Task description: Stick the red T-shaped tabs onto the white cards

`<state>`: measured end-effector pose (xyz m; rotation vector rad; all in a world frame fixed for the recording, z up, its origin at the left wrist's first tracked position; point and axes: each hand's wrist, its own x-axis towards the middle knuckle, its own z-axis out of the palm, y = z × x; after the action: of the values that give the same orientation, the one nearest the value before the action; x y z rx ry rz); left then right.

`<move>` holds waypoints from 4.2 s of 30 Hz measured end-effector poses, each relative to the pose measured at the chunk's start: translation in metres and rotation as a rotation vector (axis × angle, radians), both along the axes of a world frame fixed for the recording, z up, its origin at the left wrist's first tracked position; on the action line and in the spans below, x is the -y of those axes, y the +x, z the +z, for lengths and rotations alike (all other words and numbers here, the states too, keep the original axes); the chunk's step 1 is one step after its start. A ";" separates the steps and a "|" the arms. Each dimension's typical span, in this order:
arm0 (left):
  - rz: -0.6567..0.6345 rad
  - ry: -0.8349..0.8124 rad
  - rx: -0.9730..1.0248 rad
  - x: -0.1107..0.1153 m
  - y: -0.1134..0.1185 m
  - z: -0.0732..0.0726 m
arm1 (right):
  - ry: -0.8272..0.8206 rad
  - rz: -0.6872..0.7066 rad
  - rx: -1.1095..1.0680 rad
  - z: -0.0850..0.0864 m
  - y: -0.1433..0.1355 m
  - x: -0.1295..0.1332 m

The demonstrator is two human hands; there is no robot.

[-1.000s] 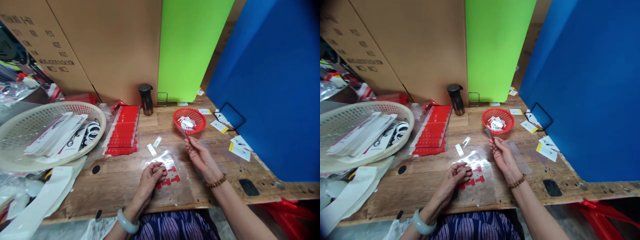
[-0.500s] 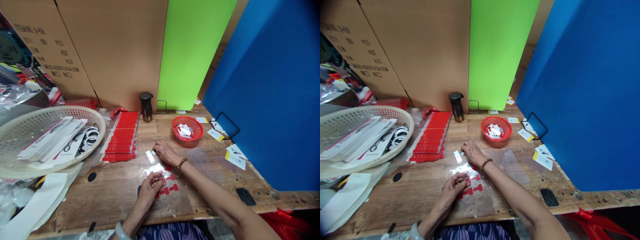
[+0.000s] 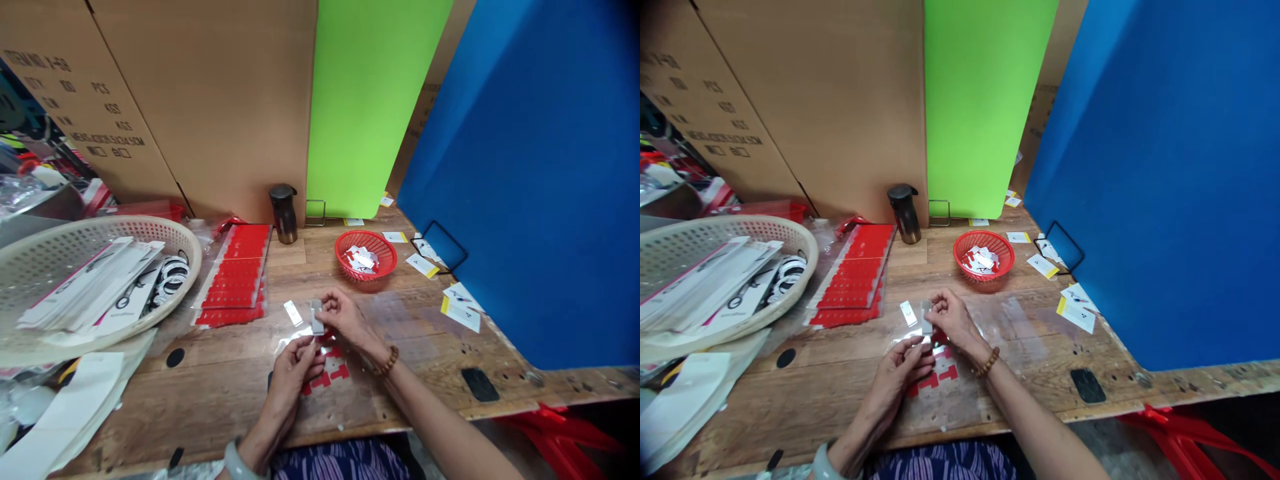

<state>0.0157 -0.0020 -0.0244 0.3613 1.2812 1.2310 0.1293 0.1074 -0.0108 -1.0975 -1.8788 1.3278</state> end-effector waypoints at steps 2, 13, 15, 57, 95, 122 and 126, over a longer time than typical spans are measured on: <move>-0.003 0.020 0.026 -0.003 0.003 0.008 | -0.227 -0.056 -0.234 -0.003 0.005 0.020; -0.280 -0.023 0.123 0.006 0.001 0.030 | -0.568 0.060 -0.558 -0.008 0.044 0.063; -0.365 -0.064 0.186 0.008 -0.001 0.035 | -0.589 0.086 -0.587 -0.011 0.053 0.066; 0.059 0.058 -0.120 -0.028 -0.007 -0.016 | 0.308 -0.188 0.305 -0.026 0.021 0.049; -0.161 -0.177 0.152 -0.007 0.003 0.035 | -0.070 -0.240 -0.107 0.007 0.051 0.069; -0.246 -0.155 0.119 -0.003 0.014 0.044 | -0.009 -0.215 -0.033 0.008 0.051 0.077; -0.251 -0.159 0.124 -0.003 0.014 0.044 | 0.000 -0.215 -0.036 0.006 0.051 0.077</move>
<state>0.0297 0.0013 0.0197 0.3150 1.1795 0.9197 0.1806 0.0301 -0.0043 -1.2291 -1.6819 1.2175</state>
